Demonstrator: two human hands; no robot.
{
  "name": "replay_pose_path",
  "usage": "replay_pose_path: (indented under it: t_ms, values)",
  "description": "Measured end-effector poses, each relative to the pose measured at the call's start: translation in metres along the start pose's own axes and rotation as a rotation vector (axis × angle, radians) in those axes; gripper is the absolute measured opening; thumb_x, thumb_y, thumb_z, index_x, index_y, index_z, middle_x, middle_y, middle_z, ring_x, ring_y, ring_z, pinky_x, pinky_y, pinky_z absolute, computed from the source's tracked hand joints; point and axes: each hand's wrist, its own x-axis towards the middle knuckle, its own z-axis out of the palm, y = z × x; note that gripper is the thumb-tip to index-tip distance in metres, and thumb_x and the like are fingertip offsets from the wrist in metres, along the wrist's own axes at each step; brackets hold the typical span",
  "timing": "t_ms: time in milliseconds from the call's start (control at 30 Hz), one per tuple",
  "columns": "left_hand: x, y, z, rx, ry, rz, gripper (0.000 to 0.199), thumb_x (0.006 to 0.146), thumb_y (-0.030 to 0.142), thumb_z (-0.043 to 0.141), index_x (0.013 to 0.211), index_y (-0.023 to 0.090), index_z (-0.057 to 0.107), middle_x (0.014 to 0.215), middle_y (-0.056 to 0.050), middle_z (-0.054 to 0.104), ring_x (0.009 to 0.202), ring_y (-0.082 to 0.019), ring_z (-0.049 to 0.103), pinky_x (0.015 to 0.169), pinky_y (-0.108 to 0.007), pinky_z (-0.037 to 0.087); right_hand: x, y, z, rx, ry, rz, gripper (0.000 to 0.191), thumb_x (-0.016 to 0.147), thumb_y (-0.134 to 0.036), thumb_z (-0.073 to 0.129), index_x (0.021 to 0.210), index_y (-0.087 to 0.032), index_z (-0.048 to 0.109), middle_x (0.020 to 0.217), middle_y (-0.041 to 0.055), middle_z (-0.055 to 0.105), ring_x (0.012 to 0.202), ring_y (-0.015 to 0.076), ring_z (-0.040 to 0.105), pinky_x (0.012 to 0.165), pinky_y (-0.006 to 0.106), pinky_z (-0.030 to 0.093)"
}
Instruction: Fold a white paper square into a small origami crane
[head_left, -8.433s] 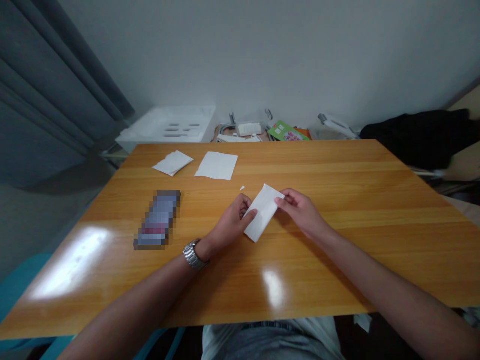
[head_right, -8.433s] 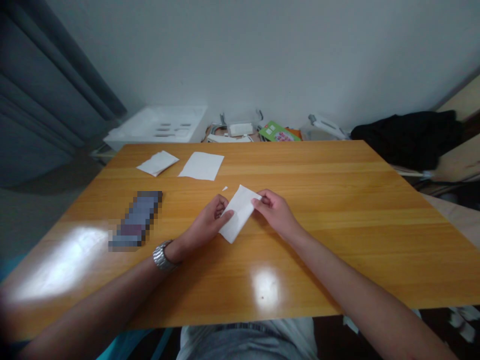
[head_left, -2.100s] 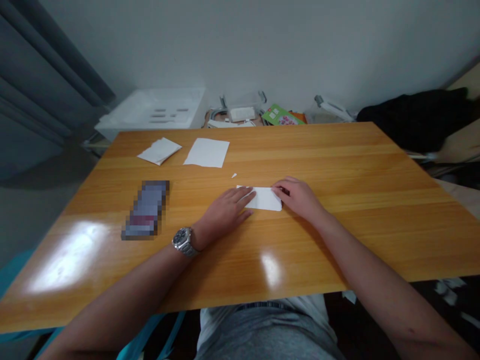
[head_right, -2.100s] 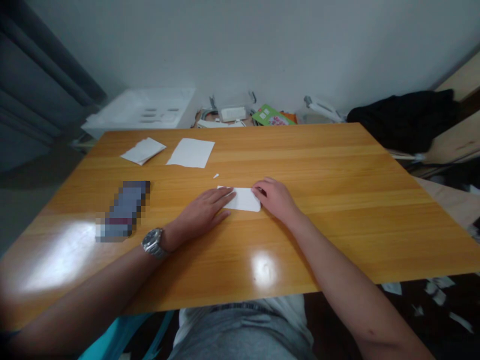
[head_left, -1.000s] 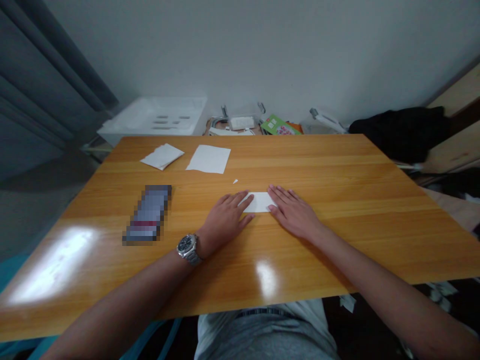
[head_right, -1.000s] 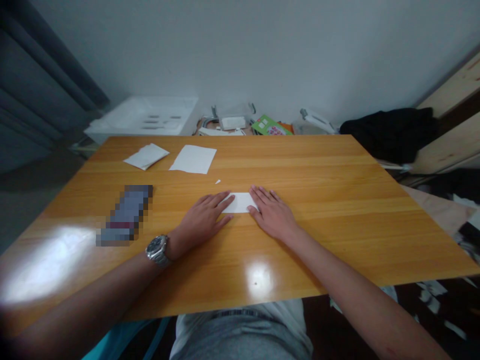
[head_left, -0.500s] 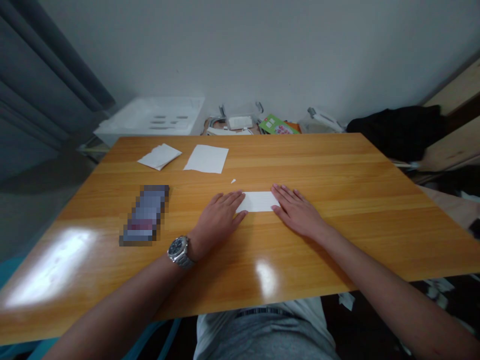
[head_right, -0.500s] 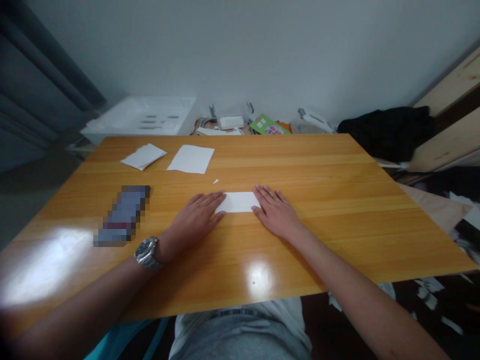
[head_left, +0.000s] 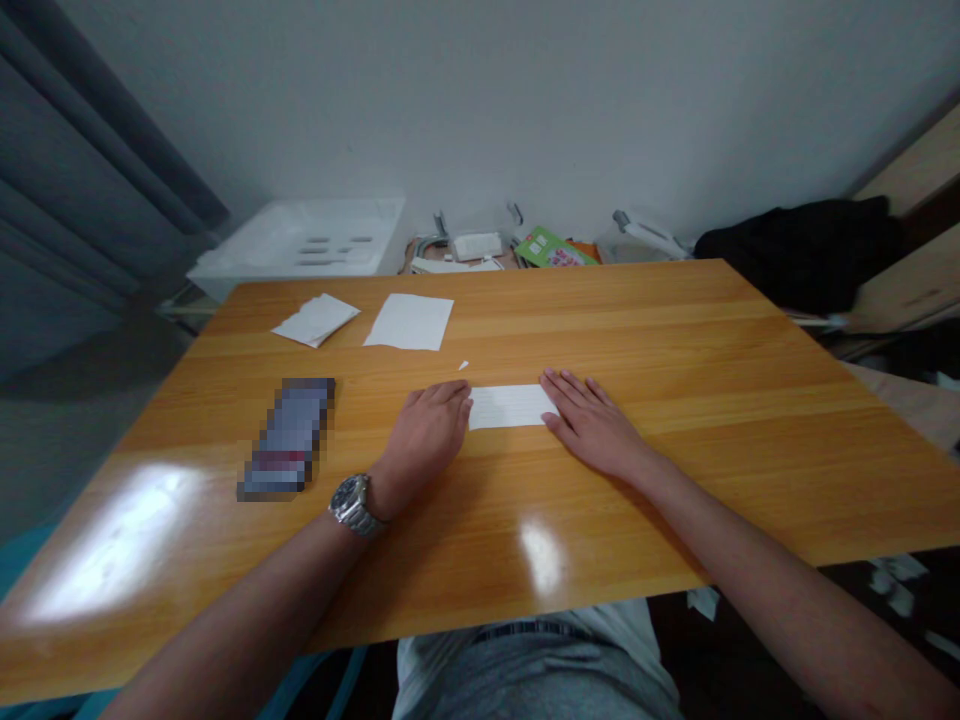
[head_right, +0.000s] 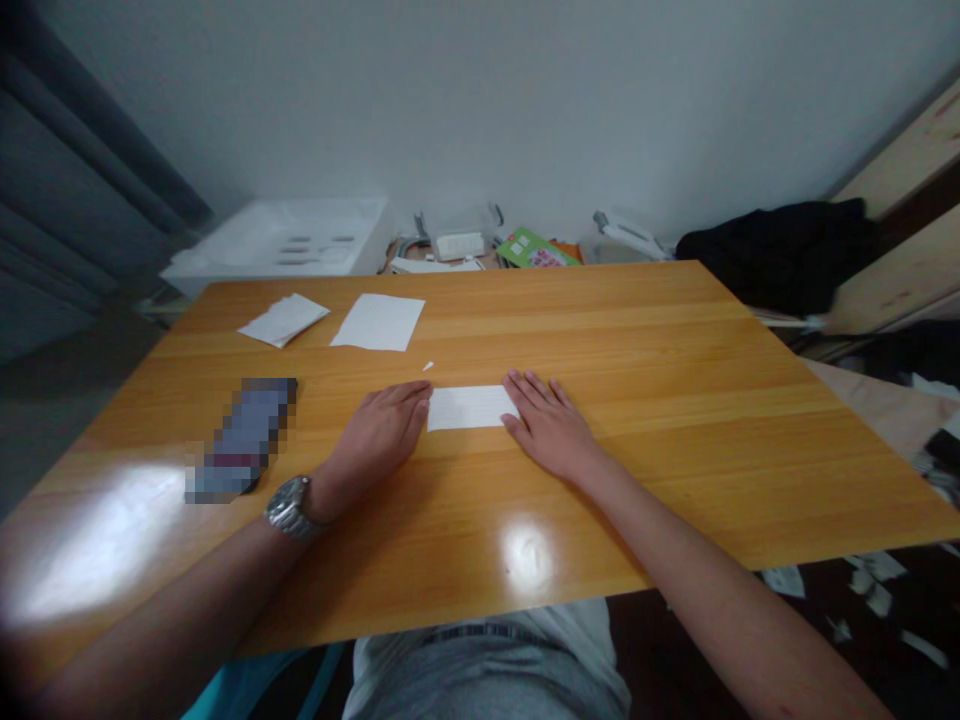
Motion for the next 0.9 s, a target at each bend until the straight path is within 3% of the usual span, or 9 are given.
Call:
replay_pose_path:
  t_ms: [133,300,567,733,900]
  values:
    - [0.002,0.003,-0.004,0.035,0.027,0.016,0.042,0.109,0.035,0.035,0.133,0.014,0.063,0.143,-0.014,0.062,0.13,-0.03,0.059,0.108,-0.049,0.046,0.0,0.0,0.001,-0.006,0.01,0.003,0.061,0.108,-0.047,0.029,0.165,-0.023,0.027,0.169,0.006,0.029,0.157,0.0262,0.027,0.127,0.054,0.023]
    - [0.001,0.008,0.0,0.008,-0.06,0.319,0.05,0.106,0.044,0.048,0.152,0.025,0.048,0.161,-0.008,0.045,0.149,-0.026,0.041,0.127,-0.049,0.027,0.001,0.0,0.002,-0.01,0.021,-0.01,0.061,0.108,-0.045,0.031,0.165,-0.023,0.027,0.169,0.007,0.03,0.157,0.0265,0.028,0.127,0.055,0.023]
    - [-0.005,0.014,0.011,-0.03,-0.121,0.28,0.059,0.105,0.057,0.043,0.156,0.025,0.044,0.163,-0.011,0.042,0.15,-0.026,0.04,0.126,-0.049,0.029,0.006,-0.011,-0.016,0.031,0.02,-0.004,0.062,0.107,-0.039,0.034,0.164,-0.015,0.029,0.168,0.0127,0.033,0.155,0.0293,0.033,0.124,0.053,0.032]
    - [-0.005,0.014,0.012,-0.027,-0.103,0.272,0.057,0.105,0.056,0.044,0.155,0.027,0.045,0.162,-0.01,0.044,0.149,-0.026,0.042,0.125,-0.049,0.03,0.014,-0.033,-0.029,-0.035,0.137,-0.039,0.062,0.106,-0.048,0.037,0.162,-0.021,0.035,0.173,0.0111,0.018,0.159,0.0346,0.019,0.126,0.062,0.021]
    - [-0.002,0.012,0.011,-0.023,-0.106,0.281,0.053,0.107,0.051,0.043,0.155,0.029,0.045,0.161,-0.01,0.045,0.147,-0.026,0.044,0.122,-0.048,0.032,0.021,-0.036,-0.018,0.013,0.069,-0.173,0.061,0.108,-0.047,0.034,0.164,-0.024,0.029,0.172,0.0065,0.024,0.159,0.0266,0.02,0.129,0.055,0.019]
